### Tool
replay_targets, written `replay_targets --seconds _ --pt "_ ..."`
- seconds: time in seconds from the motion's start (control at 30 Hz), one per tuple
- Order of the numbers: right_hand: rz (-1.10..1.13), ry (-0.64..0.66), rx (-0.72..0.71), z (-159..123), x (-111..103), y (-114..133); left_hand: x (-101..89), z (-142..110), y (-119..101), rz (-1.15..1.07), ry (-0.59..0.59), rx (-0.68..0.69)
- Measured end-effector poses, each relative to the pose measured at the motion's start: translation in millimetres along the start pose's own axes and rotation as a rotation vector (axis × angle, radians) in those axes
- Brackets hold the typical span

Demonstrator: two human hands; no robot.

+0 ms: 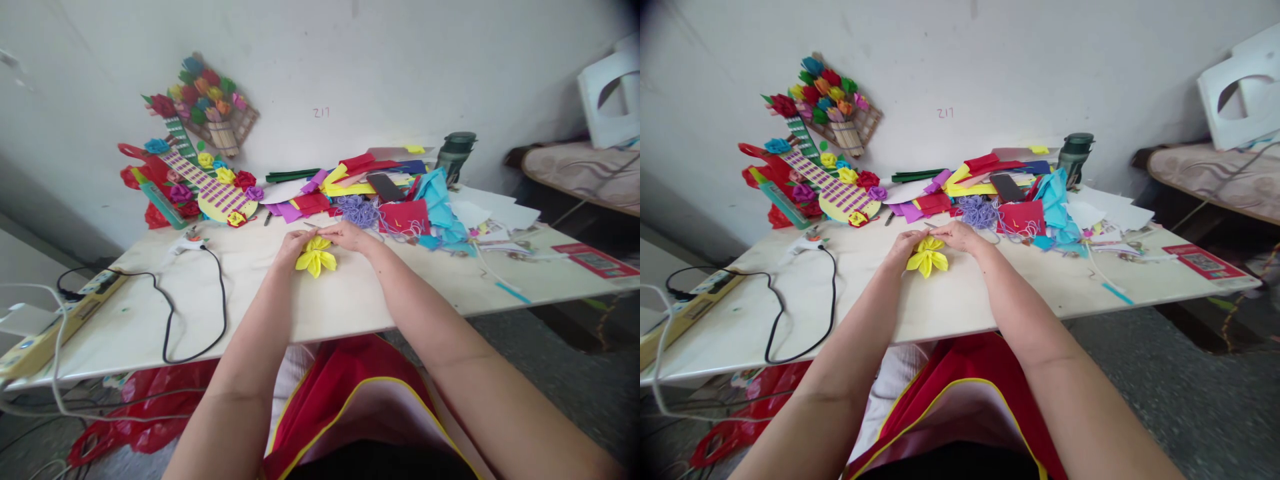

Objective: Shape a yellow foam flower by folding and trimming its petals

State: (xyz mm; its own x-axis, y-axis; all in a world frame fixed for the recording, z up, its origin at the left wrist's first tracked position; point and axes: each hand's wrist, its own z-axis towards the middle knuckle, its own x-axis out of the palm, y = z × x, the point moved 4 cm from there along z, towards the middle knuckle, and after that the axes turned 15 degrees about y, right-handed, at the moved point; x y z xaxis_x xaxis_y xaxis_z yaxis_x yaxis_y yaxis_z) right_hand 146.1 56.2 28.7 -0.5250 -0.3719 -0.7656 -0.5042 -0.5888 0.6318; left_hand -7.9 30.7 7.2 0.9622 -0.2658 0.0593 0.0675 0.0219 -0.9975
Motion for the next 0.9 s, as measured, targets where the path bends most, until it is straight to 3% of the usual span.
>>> replay_targets --seconds 0.4,0.9 --pt "0.116 0.026 -0.035 0.9 1.8 -2.3 -0.7 -1.2 -0.6 -0.075 0.033 -0.023" --pt "0.046 0.034 -0.049 0.3 0.9 -0.2 -0.1 -2.7 -3.7 -0.055 0.016 -0.011"
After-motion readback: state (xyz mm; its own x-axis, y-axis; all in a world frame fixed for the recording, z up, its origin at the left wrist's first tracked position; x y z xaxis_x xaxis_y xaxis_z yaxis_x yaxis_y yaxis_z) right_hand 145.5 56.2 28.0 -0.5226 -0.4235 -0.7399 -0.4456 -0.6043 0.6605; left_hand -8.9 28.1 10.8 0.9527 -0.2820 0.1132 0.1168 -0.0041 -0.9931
